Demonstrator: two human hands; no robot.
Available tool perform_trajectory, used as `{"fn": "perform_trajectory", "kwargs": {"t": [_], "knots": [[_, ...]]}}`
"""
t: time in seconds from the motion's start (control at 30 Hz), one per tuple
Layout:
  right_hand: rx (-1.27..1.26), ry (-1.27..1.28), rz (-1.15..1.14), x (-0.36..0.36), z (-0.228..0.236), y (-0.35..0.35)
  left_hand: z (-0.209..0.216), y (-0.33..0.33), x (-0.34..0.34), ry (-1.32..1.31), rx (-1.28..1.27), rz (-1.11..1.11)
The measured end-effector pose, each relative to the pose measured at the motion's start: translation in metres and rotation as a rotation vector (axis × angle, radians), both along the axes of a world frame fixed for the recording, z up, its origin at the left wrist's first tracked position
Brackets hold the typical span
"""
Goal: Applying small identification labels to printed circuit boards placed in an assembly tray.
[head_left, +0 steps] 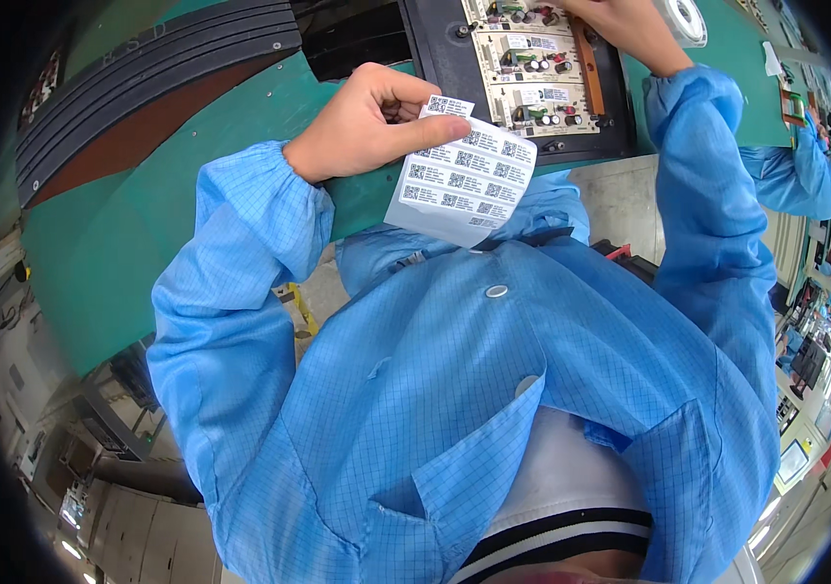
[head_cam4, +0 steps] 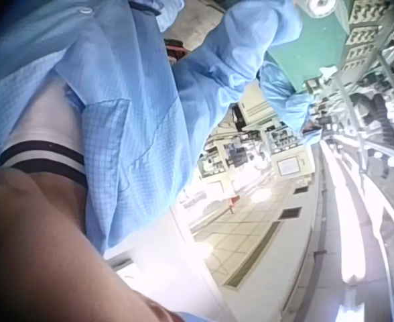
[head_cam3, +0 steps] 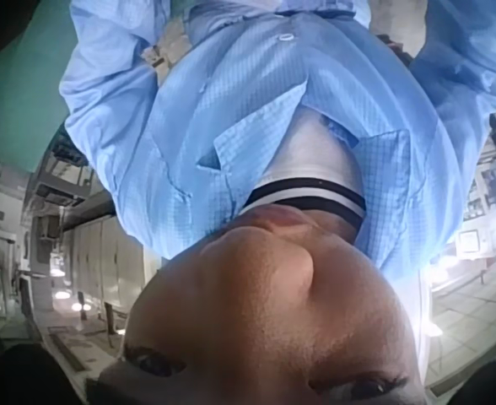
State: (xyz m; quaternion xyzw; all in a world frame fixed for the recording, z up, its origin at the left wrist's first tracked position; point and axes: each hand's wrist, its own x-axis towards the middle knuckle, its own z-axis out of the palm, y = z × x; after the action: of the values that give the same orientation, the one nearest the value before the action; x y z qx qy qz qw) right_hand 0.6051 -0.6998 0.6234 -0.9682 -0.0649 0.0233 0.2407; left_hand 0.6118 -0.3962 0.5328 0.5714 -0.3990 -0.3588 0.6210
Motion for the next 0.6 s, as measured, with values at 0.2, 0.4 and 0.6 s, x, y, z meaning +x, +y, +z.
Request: {"fn": "perform_trajectory", "kwargs": {"t": [0.2, 0.4, 0.6], "knots": [[0.208, -0.082, -0.116, 0.013, -0.021, 0.006, 0.001, 0.002, 0.000, 0.051, 0.013, -0.009], [0.076, -0.055, -0.179, 0.014, -0.016, 0.016, -0.002, 0.003, 0.000, 0.043, 0.001, -0.013], [-0.358, -0.285, -0.116, 0.012, -0.016, 0.020, -0.005, 0.004, 0.002, -0.006, 0.016, -0.028]]}}
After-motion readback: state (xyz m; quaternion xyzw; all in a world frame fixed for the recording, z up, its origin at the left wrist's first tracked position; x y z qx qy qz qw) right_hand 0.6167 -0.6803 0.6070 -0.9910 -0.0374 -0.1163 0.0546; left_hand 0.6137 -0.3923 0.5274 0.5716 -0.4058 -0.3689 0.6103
